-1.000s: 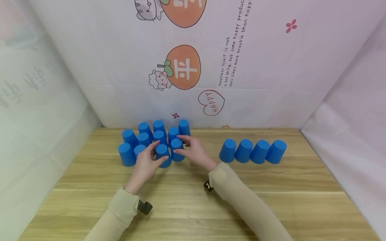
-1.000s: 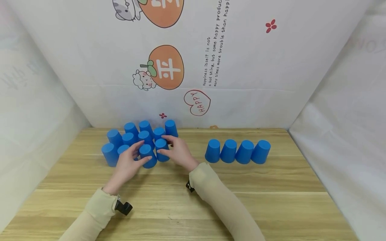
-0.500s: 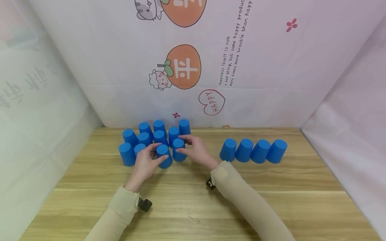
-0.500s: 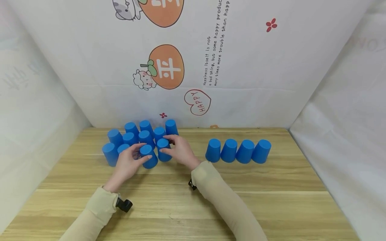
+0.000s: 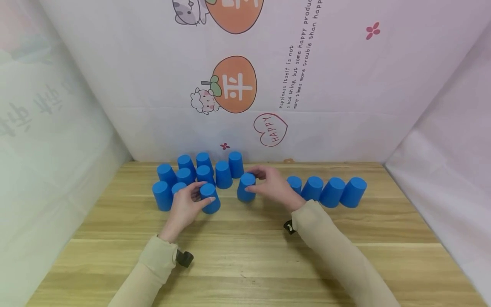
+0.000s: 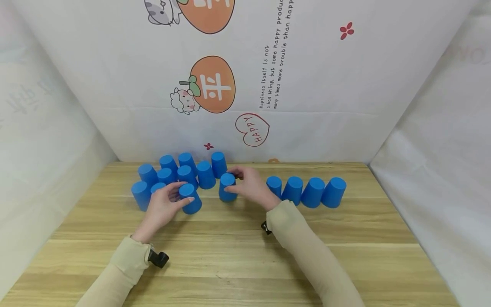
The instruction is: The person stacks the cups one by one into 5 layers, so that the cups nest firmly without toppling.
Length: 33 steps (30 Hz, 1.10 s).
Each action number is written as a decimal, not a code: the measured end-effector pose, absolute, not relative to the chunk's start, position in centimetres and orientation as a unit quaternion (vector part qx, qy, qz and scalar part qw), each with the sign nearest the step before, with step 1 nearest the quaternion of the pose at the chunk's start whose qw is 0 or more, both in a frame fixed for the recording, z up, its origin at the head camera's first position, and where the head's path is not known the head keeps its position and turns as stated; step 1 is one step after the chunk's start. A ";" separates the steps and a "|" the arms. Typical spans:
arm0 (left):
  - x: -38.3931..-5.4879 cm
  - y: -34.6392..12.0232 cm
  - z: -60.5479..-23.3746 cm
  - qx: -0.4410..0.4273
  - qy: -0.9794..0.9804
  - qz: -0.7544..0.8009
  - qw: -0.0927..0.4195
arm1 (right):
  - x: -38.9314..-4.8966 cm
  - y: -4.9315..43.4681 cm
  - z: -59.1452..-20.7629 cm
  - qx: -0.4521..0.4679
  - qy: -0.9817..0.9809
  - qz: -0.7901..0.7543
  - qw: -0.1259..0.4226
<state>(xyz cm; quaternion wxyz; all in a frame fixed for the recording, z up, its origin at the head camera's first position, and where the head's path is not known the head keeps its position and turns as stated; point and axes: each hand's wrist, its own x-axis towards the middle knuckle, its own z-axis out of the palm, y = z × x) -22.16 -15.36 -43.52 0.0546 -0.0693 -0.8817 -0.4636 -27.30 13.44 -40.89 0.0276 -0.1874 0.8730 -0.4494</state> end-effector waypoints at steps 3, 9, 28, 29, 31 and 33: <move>-22.2 -15.4 -43.5 -0.068 -0.880 -0.467 0.050 | -27.1 14.9 -40.1 -0.187 0.887 -0.422 0.016; -22.2 -15.5 -43.6 -0.067 -0.881 -0.466 0.049 | -26.8 17.1 -38.7 -0.178 0.902 -0.393 0.015; -22.3 -15.5 -43.4 -0.063 -0.883 -0.463 0.040 | -26.8 20.5 -40.0 -0.199 0.919 -0.339 -0.009; -22.3 -15.5 -43.4 -0.063 -0.883 -0.463 0.039 | -26.8 20.5 -40.1 -0.198 0.920 -0.338 -0.009; -22.3 -15.4 -43.3 -0.062 -0.883 -0.463 0.039 | -26.8 20.5 -40.1 -0.196 0.921 -0.338 -0.006; -22.3 -15.4 -43.3 -0.061 -0.883 -0.464 0.038 | -26.8 20.5 -40.1 -0.194 0.920 -0.340 -0.002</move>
